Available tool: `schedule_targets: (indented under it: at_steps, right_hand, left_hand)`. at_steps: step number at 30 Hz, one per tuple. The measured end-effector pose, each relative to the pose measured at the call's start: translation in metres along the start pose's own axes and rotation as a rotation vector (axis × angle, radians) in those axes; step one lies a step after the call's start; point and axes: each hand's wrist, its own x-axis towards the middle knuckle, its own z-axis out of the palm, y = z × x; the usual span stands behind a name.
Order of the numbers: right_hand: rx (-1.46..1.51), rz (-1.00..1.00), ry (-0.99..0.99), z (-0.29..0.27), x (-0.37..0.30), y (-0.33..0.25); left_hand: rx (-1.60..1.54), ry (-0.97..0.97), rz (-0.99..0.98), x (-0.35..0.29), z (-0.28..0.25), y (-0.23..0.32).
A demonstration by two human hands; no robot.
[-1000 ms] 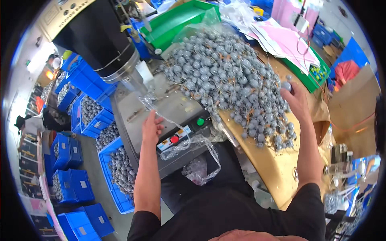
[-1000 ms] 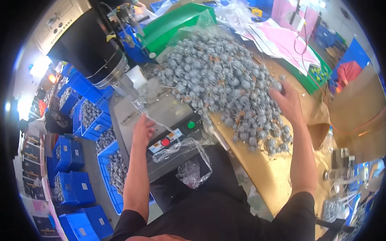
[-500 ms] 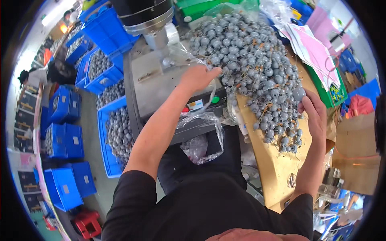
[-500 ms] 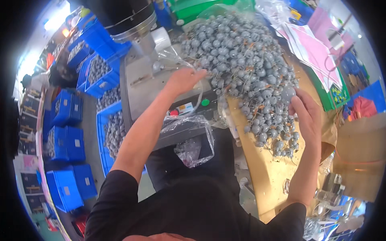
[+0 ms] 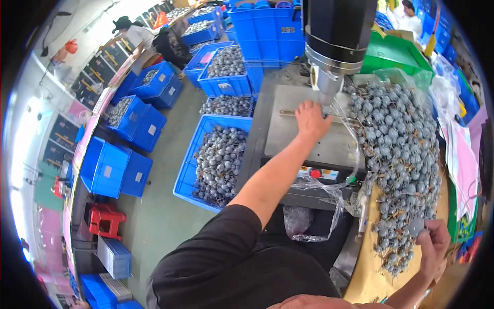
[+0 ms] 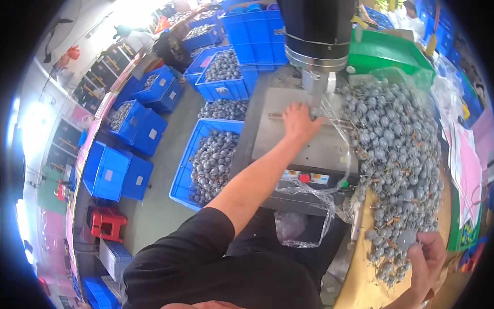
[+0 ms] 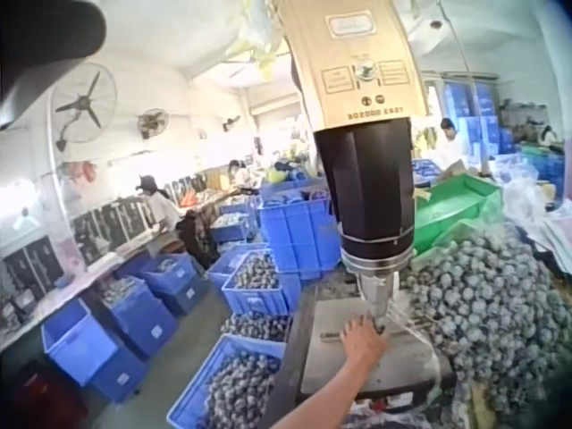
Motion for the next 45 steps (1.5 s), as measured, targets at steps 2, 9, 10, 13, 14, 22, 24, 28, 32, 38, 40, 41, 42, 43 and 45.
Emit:
schedule_targets:
  at_steps: [2, 9, 10, 13, 14, 22, 24, 28, 32, 38, 40, 41, 42, 43, 45]
  right_hand:
    - [-0.011, -0.001, -0.052, 0.004, -0.002, -0.010]
    - [-0.025, -0.055, -0.132, 0.005, 0.002, -0.001]
    - [-0.016, -0.055, -0.161, 0.006, 0.003, 0.000]
    - [0.037, -0.034, -0.154, 0.012, 0.006, 0.006]
    - [0.009, -0.058, -0.185, 0.014, 0.009, 0.007]
    - [0.028, -0.005, -0.248, 0.031, 0.014, 0.006]
    - [-0.075, 0.077, -0.195, 0.042, 0.015, -0.002]
    - [-0.221, -0.088, -0.380, 0.077, 0.043, -0.025]
    - [-0.285, -0.144, -0.572, 0.120, 0.079, -0.052]
    - [-0.334, -0.521, -0.511, 0.212, 0.152, -0.060]
    - [-0.298, -0.647, -0.351, 0.240, 0.180, -0.041]
    - [-0.291, -0.614, -0.311, 0.255, 0.198, -0.024]
    - [-0.285, -0.581, -0.268, 0.269, 0.217, -0.005]
    - [-0.280, -0.501, -0.222, 0.279, 0.236, 0.019]
    - [-0.278, -0.419, -0.174, 0.292, 0.268, 0.062]
  left_hand:
    - [-0.041, 0.063, 0.015, 0.001, 0.003, 0.001]
    - [-0.246, 0.144, 0.066, -0.015, -0.035, -0.017]
    - [-0.237, 0.150, 0.067, -0.021, -0.044, -0.025]
    - [-0.184, 0.258, 0.062, -0.040, -0.083, -0.054]
    - [-0.152, 0.318, 0.076, -0.048, -0.092, -0.070]
    - [0.297, 0.276, -0.357, -0.122, -0.169, -0.229]
    - [0.425, 0.311, -0.396, -0.136, -0.155, -0.279]
    - [0.086, 0.122, -0.231, -0.135, -0.175, -0.222]
    - [-0.157, -0.060, -0.096, -0.140, -0.129, -0.164]
    - [-0.228, -0.049, -0.136, -0.159, -0.082, -0.160]
    - [-0.234, -0.053, -0.122, -0.162, -0.083, -0.153]
    - [-0.224, -0.049, -0.110, -0.162, -0.085, -0.153]
    - [-0.226, -0.047, -0.110, -0.162, -0.085, -0.153]
    - [-0.219, -0.032, -0.101, -0.163, -0.084, -0.152]
    - [-0.215, -0.021, -0.093, -0.164, -0.084, -0.150]
